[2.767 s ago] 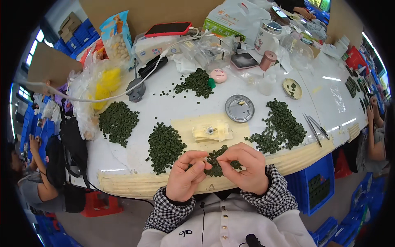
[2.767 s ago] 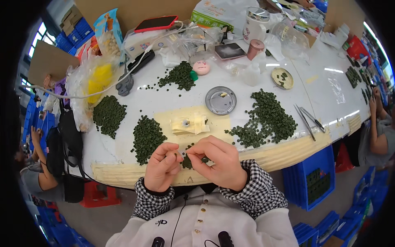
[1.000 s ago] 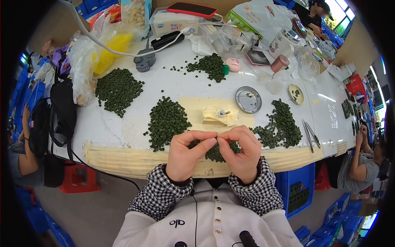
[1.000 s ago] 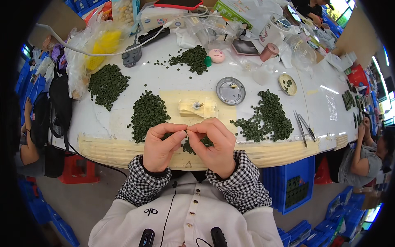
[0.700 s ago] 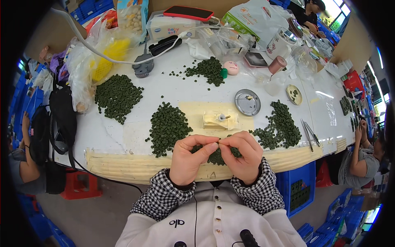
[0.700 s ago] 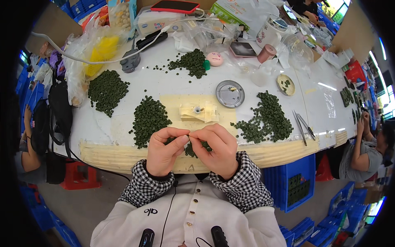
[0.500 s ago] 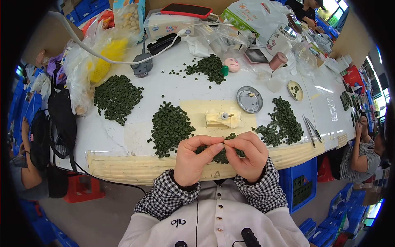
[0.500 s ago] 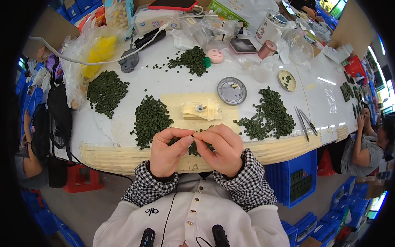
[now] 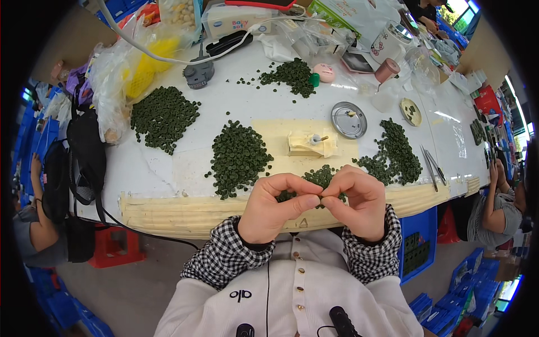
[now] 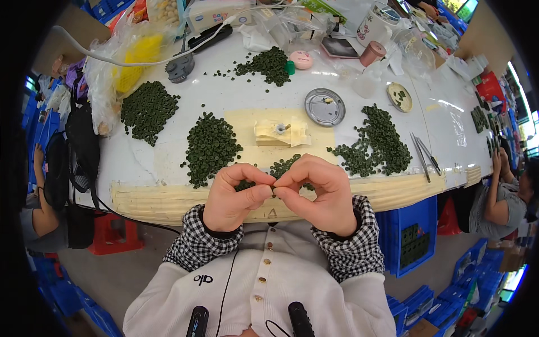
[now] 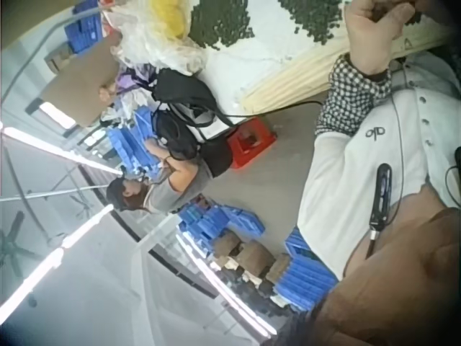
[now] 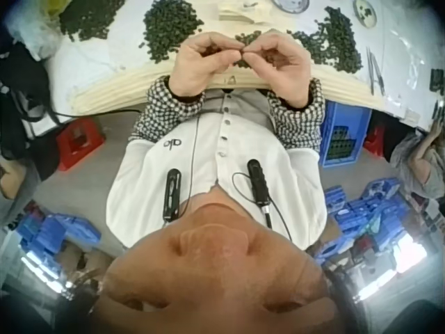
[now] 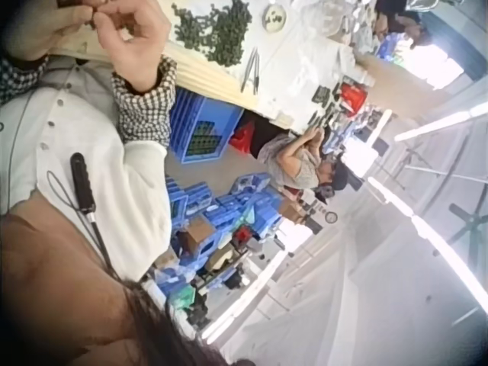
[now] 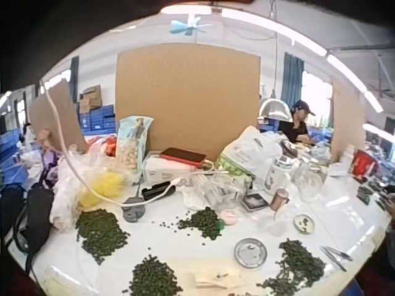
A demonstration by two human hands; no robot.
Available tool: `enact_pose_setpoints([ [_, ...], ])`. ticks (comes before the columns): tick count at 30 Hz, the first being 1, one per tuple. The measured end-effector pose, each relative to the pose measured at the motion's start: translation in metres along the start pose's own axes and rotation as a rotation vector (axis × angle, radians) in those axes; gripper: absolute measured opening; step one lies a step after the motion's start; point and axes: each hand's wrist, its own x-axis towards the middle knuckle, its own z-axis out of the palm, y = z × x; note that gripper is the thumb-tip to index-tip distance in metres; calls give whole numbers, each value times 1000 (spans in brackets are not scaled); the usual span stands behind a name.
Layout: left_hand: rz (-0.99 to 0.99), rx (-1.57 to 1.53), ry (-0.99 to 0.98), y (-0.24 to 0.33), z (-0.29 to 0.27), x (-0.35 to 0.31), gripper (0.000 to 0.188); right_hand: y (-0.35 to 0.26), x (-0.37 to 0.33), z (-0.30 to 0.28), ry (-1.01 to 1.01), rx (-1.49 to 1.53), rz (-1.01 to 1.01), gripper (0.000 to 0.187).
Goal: The recorder is assembling small green plastic leaf components onto stems at a factory workbench.
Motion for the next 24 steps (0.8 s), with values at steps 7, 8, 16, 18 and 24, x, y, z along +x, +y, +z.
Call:
enact_pose_setpoints([
  [7,-155,-117,-73,3,3,-2,10,-6,-3,-6,-67,-196,-182,24],
  [8,-167,-92,-74,3,2,-2,11,-7,-3,-4,-39,-254,-212,23],
  [16,-112,143,-10,15,5,-2,14,-3,0,-3,4,-442,-293,22],
  [18,-18,239,4,10,3,-2,14,-1,1,-2,8,-437,-298,22],
  [24,74,371,129,3,3,-3,13,9,5,4,39,-391,-301,22],
])
